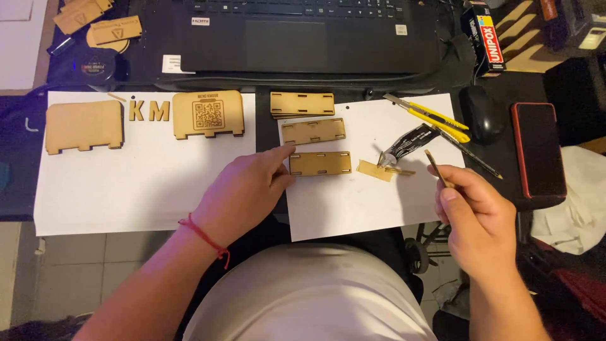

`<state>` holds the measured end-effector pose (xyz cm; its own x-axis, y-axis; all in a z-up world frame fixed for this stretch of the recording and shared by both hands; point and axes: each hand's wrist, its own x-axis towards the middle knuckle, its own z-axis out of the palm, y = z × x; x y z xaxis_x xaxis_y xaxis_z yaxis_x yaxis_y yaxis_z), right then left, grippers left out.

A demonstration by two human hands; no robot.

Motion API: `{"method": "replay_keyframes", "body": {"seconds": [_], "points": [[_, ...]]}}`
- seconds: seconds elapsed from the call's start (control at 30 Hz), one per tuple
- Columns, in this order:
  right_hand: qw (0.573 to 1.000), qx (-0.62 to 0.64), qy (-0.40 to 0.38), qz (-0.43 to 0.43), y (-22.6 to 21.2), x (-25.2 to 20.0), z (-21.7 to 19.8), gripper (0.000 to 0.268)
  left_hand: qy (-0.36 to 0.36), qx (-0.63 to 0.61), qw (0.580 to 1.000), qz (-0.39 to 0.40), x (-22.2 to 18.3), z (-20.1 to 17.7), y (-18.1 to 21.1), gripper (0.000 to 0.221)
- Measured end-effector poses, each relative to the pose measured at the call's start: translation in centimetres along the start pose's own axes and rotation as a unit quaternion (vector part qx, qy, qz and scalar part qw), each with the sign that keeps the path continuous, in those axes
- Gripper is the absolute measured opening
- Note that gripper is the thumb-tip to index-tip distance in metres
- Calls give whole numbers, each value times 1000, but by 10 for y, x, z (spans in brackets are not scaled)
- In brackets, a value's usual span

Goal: Assembling small laser-cut wooden boxes by applying glue to joints and fitting pieces together.

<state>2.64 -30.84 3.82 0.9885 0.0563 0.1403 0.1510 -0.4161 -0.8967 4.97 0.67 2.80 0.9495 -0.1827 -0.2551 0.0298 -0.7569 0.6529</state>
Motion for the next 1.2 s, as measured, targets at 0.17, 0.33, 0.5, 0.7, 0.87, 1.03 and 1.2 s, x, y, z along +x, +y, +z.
{"method": "replay_keyframes", "body": {"seconds": [0.17, 0.33, 0.5, 0.7, 0.87, 1.03, 1.2], "points": [[1000, -1, -7, 1, 4, 4, 1, 27, -5, 112, 994, 19, -2, 4, -5, 39], [999, -6, 3, 42, 0, 9, 7, 31, -42, 142, 989, -8, -5, -3, 1, 43], [995, -94, -4, 39, -6, 26, 10, 28, -47, 150, 988, -4, -5, -10, -1, 55], [961, -228, -158, 0, -19, 78, 28, 22, 165, 66, 979, 97, 8, -23, -12, 20], [930, -258, -239, -107, -40, 116, 59, 30, 178, 18, 975, 129, 21, -17, -19, 24], [897, -327, -282, -99, -35, 133, 80, 29, 175, 95, 967, 160, 29, -11, -20, 19], [881, -359, -289, -112, -27, 136, 90, 34, 190, 142, 948, 210, 36, -6, -30, 10]]}}
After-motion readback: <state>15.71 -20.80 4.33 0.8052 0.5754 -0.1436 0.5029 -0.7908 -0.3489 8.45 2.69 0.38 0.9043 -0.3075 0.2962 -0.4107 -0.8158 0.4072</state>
